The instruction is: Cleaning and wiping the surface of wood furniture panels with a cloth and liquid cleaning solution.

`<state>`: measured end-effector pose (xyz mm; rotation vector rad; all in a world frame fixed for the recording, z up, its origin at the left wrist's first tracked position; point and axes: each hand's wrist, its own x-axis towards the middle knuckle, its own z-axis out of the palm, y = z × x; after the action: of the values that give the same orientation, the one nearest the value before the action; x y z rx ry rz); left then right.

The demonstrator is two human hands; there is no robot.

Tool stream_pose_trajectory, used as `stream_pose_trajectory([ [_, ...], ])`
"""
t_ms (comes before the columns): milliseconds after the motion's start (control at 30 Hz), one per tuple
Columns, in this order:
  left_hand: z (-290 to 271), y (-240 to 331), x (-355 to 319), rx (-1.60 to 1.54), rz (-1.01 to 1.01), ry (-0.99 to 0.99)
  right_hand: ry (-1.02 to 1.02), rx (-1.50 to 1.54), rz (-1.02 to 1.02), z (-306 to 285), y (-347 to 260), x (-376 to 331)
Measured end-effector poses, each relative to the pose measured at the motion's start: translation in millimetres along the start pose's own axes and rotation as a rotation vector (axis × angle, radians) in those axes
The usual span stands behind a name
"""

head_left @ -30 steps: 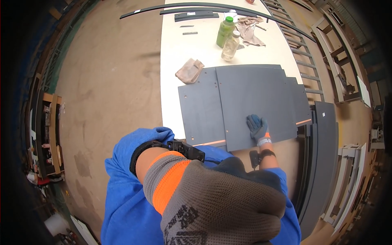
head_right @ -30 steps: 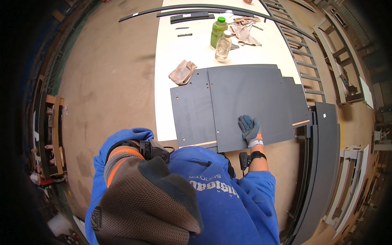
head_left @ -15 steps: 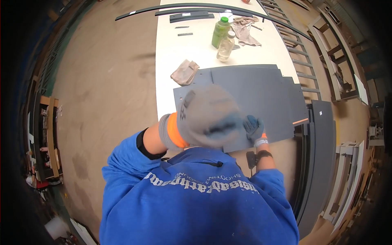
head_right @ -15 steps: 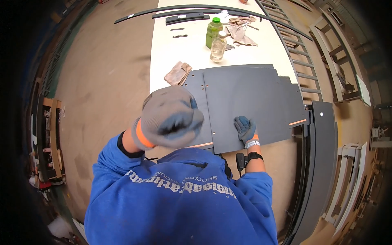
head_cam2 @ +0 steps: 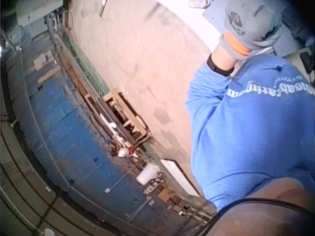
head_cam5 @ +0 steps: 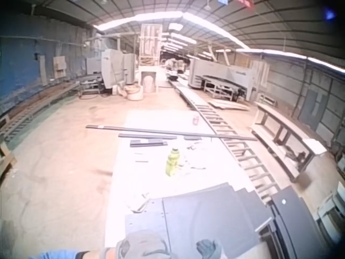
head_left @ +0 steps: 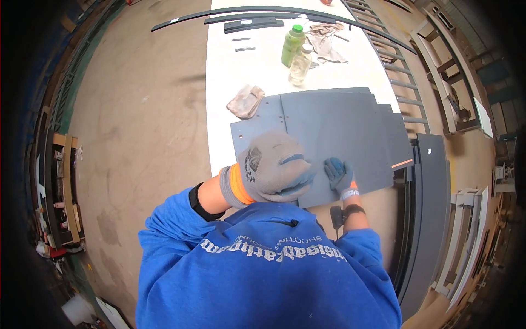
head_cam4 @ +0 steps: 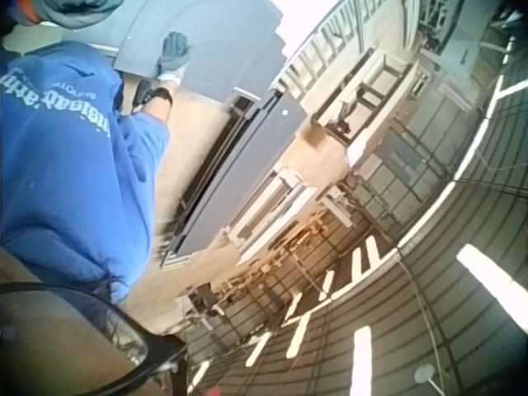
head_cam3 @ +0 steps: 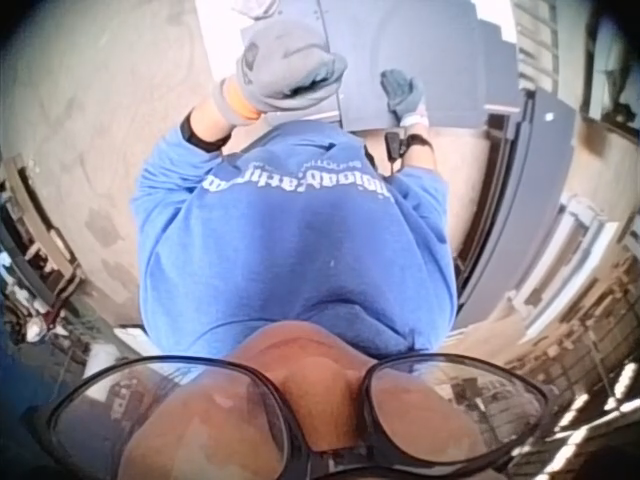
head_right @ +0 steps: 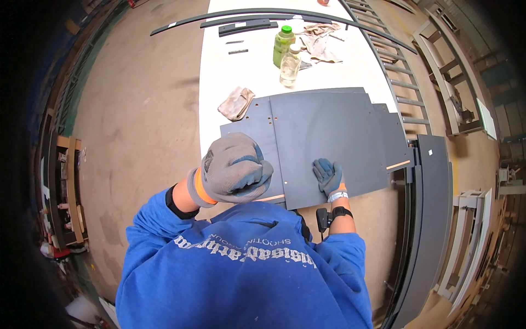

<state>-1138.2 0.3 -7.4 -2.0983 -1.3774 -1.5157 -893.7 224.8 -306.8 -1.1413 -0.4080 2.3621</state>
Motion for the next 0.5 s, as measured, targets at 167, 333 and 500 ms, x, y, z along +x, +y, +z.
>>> stream_pose_trajectory([
  [167,6.7,-7.4,-6.6,0.058,0.026,-0.005,-0.053,0.044,0.037,-4.8,0.1,6.8],
  [333,39.5,-52.4,-61.7,0.213,-0.596,-0.376,-0.311,0.124,0.062,-29.7,-3.0,15.2],
  [500,96.1,-85.2,-219.7,0.358,-1.327,-1.029,-0.08,0.056,0.01,2.9,2.9,-5.1],
])
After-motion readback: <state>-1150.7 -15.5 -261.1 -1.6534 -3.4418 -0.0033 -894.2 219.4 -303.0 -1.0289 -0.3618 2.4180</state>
